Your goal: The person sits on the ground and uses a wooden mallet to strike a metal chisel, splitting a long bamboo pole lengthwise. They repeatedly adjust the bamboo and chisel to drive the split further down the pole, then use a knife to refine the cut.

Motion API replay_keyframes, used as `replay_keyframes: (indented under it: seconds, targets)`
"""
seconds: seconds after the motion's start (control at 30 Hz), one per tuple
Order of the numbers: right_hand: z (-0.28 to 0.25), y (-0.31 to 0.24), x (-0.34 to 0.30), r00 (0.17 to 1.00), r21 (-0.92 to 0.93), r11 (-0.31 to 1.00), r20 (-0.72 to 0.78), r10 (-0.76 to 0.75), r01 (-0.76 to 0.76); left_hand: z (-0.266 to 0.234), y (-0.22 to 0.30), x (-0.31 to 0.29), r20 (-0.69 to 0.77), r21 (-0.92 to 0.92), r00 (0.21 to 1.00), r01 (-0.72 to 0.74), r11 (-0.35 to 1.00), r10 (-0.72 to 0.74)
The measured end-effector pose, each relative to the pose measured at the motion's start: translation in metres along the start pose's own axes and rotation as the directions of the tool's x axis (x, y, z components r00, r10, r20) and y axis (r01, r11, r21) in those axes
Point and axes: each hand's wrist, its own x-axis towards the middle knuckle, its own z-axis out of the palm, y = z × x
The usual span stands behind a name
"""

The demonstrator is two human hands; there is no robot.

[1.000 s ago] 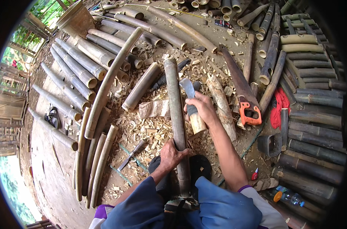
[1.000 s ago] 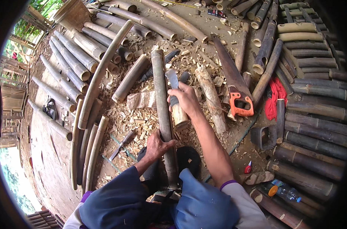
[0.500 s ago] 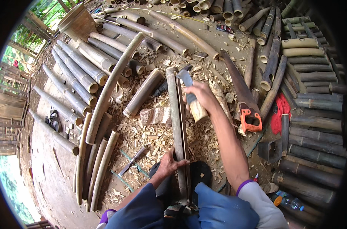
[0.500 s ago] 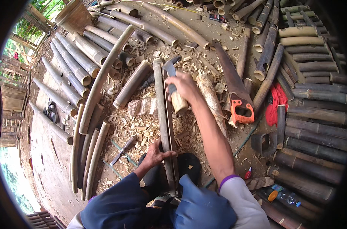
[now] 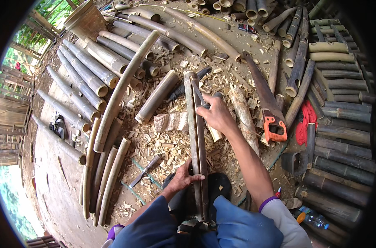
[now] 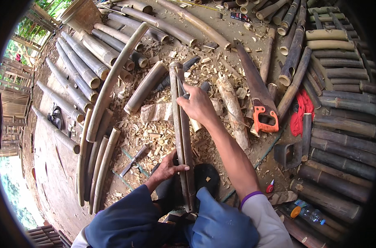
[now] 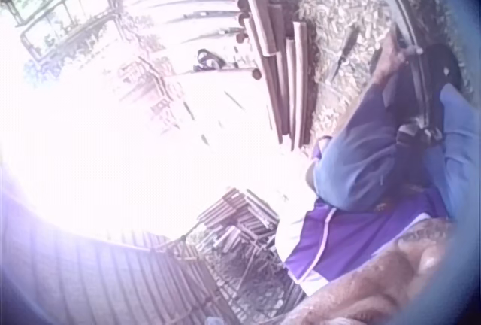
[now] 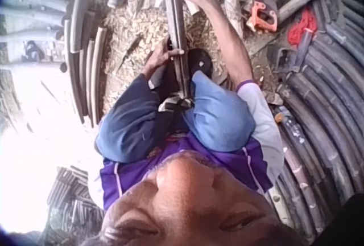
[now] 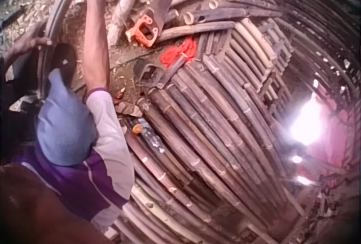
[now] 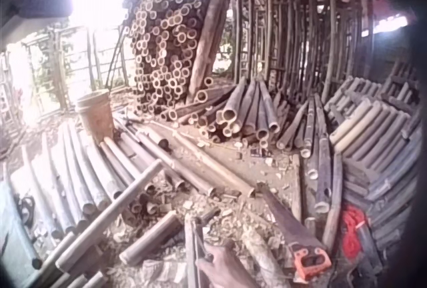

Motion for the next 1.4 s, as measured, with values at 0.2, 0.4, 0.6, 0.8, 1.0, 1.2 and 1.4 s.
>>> replay_keyframes:
  seconds: [0.2, 0.4, 0.6, 0.8, 1.0, 1.2, 1.4]
  targets:
    - [-0.012, 0.017, 0.024, 0.999, -0.022, 0.999, 0.034, -0.025, 0.025, 0.003, 0.026, 0.001, 0.022, 0.212, 0.998, 0.047, 0.976, -0.053]
    - [-0.017, -0.035, 0.036, 0.952, 0.070, 0.957, 0.139, 0.271, -0.283, -0.001, 0.030, -0.006, -0.012, 0.271, 0.997, 0.082, 0.959, -0.082]
    - [0.005, 0.006, 0.026, 0.984, 0.131, 0.975, 0.008, 0.179, -0.178, 0.005, 0.035, -0.002, -0.046, 0.304, 0.998, 0.050, 0.951, -0.038]
    - [-0.011, 0.012, 0.018, 0.999, 0.058, 0.998, 0.023, 0.035, -0.036, 0.005, 0.033, -0.001, -0.016, 0.249, 0.998, 0.062, 0.966, -0.060]
    - [0.013, -0.020, 0.030, 0.971, 0.250, 0.940, 0.009, 0.239, -0.234, 0.007, 0.027, -0.002, -0.036, 0.295, 0.998, 0.055, 0.954, -0.046]
    - [0.022, -0.029, 0.024, 0.955, 0.476, 0.840, 0.004, 0.295, -0.261, 0.010, 0.033, -0.004, -0.081, 0.343, 0.996, 0.074, 0.936, -0.048]
    - [0.010, -0.018, -0.008, 0.995, 0.554, 0.827, 0.029, 0.097, -0.097, -0.004, -0.010, 0.010, -0.082, 0.131, 0.995, -0.051, 0.990, 0.062]
